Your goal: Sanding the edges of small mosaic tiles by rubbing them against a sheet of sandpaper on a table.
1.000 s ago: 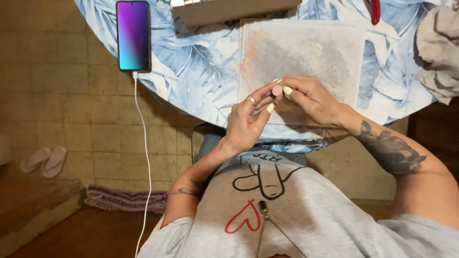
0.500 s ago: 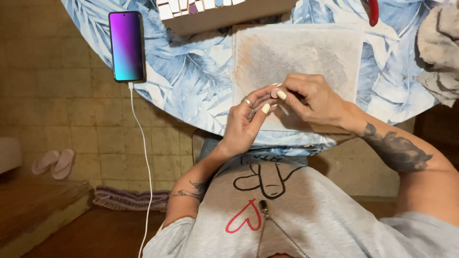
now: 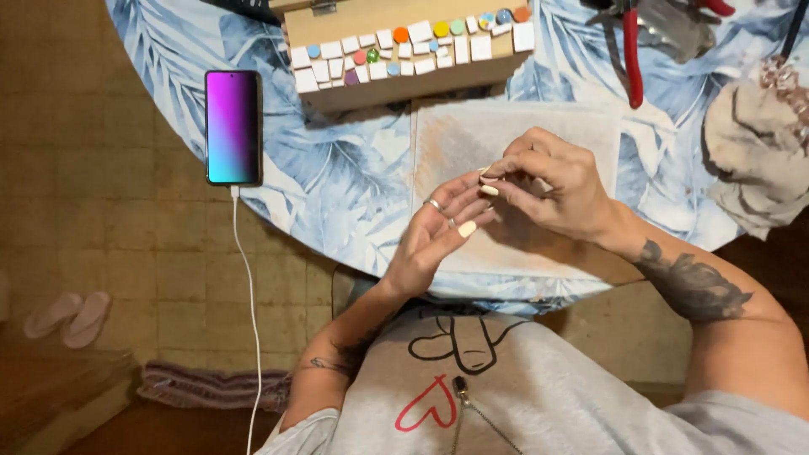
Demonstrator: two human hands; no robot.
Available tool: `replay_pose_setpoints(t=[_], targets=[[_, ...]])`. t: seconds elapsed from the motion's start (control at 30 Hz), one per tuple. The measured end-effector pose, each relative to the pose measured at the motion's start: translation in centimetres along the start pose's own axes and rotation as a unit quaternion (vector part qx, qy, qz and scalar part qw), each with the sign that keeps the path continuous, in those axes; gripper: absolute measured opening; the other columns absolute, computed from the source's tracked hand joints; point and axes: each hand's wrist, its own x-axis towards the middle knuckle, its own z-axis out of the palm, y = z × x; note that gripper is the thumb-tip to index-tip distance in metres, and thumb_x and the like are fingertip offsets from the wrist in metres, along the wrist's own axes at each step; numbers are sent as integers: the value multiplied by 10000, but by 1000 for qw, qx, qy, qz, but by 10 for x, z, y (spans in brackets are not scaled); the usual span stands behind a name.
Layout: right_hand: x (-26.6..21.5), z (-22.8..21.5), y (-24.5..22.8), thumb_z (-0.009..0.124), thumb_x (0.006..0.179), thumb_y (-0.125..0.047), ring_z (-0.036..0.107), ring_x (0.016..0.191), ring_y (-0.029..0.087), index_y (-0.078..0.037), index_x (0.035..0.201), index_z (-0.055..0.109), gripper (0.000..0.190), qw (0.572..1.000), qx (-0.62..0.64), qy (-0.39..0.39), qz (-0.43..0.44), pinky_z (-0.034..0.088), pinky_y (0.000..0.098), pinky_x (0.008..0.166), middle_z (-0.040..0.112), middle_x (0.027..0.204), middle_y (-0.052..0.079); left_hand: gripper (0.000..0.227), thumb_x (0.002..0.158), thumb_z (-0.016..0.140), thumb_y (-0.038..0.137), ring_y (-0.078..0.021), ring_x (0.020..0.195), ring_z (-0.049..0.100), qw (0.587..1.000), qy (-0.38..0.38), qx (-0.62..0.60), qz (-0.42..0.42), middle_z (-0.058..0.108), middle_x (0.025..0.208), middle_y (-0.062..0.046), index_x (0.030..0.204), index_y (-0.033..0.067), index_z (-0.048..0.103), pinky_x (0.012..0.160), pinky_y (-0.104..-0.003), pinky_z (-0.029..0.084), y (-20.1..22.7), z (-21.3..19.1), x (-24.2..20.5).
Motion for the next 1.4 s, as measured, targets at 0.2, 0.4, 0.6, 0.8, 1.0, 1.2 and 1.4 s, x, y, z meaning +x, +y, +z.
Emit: replay_pose_setpoints(t=[0.2, 0.4, 0.6, 0.8, 1.0, 1.2, 1.4], targets=[[20, 0, 1, 682, 711, -54, 592, 735, 263, -62, 794, 633, 97, 1000, -5, -20, 10, 460, 346, 648, 581, 872, 116, 602, 790, 519, 87, -259, 1197, 351, 999, -2, 38, 8, 358, 1289, -182, 1304, -29, 226, 1010, -416, 276, 0, -11, 8], [20, 8, 8, 688, 703, -57, 584, 701, 233, -50, 771, 631, 89, 999, -40, 8, -25, 464, 292, 650, 616, 781, 83, 606, 780, 540, 71, -224, 1189, 343, 998, -1, 53, 17, 361, 1289, -168, 1297, -12, 233, 1014, -423, 268, 4, -19, 14], [26, -12, 71, 661, 795, -67, 511, 677, 327, 57, 901, 608, 171, 972, -163, 97, -139, 442, 374, 649, 569, 757, 155, 516, 787, 512, 88, -321, 1189, 355, 984, 12, 153, 93, 371, 1265, -235, 1220, -65, 276, 983, -453, 300, 9, -16, 20], [59, -21, 56, 695, 821, 29, 424, 750, 246, 49, 968, 530, 221, 947, -272, 78, -150, 347, 331, 687, 643, 810, 94, 421, 830, 445, 54, -335, 1201, 401, 942, -6, 313, 122, 389, 1253, -233, 1210, -54, 300, 1017, -406, 369, 28, -4, 17], [58, -18, 73, 645, 847, -67, 458, 703, 217, 9, 948, 542, 163, 938, -281, 92, -183, 336, 338, 709, 641, 795, 75, 408, 812, 456, 24, -320, 1172, 438, 932, -12, 335, 138, 426, 1217, -211, 1194, -45, 330, 1011, -391, 385, 23, -8, 18], [60, -19, 70, 728, 836, -98, 498, 756, 253, 14, 1046, 529, 310, 939, -283, 108, -164, 295, 354, 759, 619, 913, 134, 367, 827, 454, 49, -322, 1198, 406, 918, -13, 362, 159, 453, 1175, -205, 1169, -54, 369, 1000, -398, 402, 22, -6, 19], [58, -24, 73, 722, 815, -164, 494, 795, 295, 62, 958, 486, 357, 946, -268, 111, -142, 299, 367, 756, 545, 894, 186, 365, 835, 446, 31, -320, 1209, 401, 912, -25, 367, 182, 457, 1178, -193, 1182, -34, 354, 1013, -405, 398, 22, -6, 20]])
